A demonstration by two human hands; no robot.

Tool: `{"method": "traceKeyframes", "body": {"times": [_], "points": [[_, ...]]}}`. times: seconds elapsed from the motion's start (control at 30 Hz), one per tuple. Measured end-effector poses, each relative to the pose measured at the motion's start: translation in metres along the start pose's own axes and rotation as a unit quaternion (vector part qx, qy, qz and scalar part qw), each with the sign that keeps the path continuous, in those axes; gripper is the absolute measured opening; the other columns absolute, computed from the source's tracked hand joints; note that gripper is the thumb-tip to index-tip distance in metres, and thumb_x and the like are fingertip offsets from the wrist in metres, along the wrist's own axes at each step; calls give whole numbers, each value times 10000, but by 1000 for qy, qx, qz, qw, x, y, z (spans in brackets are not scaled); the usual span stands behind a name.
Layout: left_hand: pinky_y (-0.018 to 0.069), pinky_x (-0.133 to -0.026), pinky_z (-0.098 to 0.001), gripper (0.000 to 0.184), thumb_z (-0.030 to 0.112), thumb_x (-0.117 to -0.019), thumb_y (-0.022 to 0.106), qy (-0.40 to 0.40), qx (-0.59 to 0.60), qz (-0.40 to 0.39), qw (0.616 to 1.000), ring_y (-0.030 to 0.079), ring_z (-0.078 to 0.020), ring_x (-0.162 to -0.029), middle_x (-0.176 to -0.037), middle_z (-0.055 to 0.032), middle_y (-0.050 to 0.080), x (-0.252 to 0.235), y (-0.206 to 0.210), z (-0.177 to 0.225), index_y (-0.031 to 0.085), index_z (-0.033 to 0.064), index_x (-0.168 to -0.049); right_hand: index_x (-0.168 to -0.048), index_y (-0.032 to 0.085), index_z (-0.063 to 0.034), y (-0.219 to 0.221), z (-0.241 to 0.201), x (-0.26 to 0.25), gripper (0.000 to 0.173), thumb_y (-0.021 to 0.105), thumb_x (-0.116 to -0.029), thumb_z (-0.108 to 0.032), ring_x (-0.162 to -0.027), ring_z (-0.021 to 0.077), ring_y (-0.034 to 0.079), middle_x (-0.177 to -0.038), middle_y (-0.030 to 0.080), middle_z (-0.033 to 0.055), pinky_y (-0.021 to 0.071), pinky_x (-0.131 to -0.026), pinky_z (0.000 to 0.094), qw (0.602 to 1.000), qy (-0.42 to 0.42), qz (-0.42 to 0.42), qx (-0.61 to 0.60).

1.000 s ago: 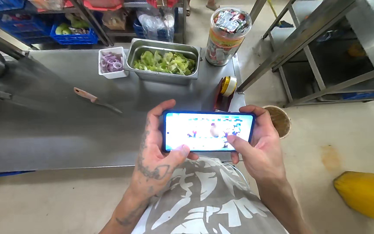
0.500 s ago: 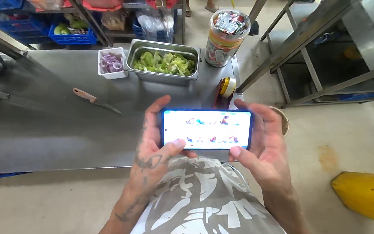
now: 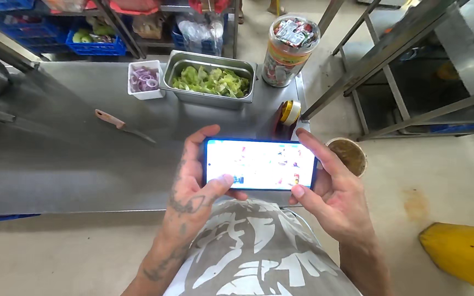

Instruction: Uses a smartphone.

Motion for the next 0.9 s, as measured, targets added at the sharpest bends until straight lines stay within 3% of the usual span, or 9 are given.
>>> {"method": "traceKeyframes", "body": {"times": [0.1, 0.2, 0.27, 0.4, 0.47, 0.6, 0.7, 0.8, 0.9], "points": [[640, -562, -371, 676, -21, -887, 521, 1, -8, 2, 1000, 732, -241, -910, -1283, -127, 604, 0, 1, 0, 349, 190, -1506, -1257, 696, -186, -3, 1, 3, 351, 700, -907, -208, -853, 80, 685, -1580, 370, 79, 615, -597, 220, 1000, -12, 4, -2], [641, -567, -368, 679, -22, -894, 527, -7, -11, 2, 1000, 735, -234, -900, -1285, -118, 607, 1, 1, 0, 352, 210, -1507, -1071, 760, -171, -5, 0, 3, 181, 669, -915, -156, -802, 61, 675, -1569, 402, 85, 595, -570, 202, 1000, -19, 12, 10], [642, -571, -368, 679, -35, -893, 521, -6, -6, 0, 1000, 736, -240, -900, -1286, -126, 608, 0, 2, 0, 353, 205, -1505, -1114, 761, -161, -6, 1, 4, 225, 667, -911, -142, -777, 60, 670, -1572, 398, 84, 593, -555, 203, 1000, -14, 18, 12], [643, -573, -374, 688, -26, -891, 531, -5, -9, -1, 1000, 732, -244, -904, -1290, -131, 600, 0, 2, 0, 343, 199, -1514, -1506, 517, -169, -2, 2, 1, 624, 667, -900, -147, -825, 98, 669, -1582, 364, 78, 605, -561, 237, 1000, 2, 7, -1], [642, -570, -380, 694, -28, -888, 539, -9, -13, 4, 1000, 732, -247, -912, -1293, -128, 599, 0, 2, 0, 348, 208, -1512, -1449, 568, -165, -2, 2, 1, 565, 671, -894, -153, -840, 104, 674, -1570, 380, 86, 604, -565, 238, 1000, 3, 11, -6], [642, -561, -393, 688, -16, -879, 539, -7, -20, 9, 1000, 736, -250, -919, -1286, -127, 607, 0, 1, 0, 358, 208, -1505, -1070, 763, -179, -5, 2, 4, 186, 665, -915, -150, -763, 45, 662, -1565, 409, 75, 581, -544, 188, 1000, -14, 18, 10], [643, -575, -395, 684, -10, -899, 521, -2, -19, -4, 1000, 730, -255, -930, -1301, -130, 587, 2, 1, -1, 330, 215, -1516, -1247, 725, -150, -4, 2, 2, 343, 667, -909, -132, -781, 71, 673, -1575, 393, 88, 598, -552, 212, 1000, -10, 18, 2], [643, -576, -396, 681, 0, -904, 535, -1, -13, -1, 1000, 730, -258, -932, -1306, -134, 583, 3, 1, -2, 329, 215, -1517, -1526, 489, -171, -1, 2, 0, 647, 665, -904, -136, -819, 102, 667, -1561, 386, 79, 603, -562, 233, 1000, 1, 5, -8], [640, -570, -391, 684, -18, -901, 511, 2, -14, -1, 1000, 729, -259, -924, -1303, -137, 586, 3, 1, -2, 325, 211, -1519, -1280, 680, -162, -3, 3, 2, 373, 677, -907, -155, -820, 81, 675, -1568, 389, 87, 598, -572, 210, 1000, -7, 11, -4]]}}
Point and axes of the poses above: each hand's wrist, its own x-axis away from the middle knuckle, its own y-axis out of the palm, z = x × y, the point moved 7 cm from there along -x, towards the middle knuckle
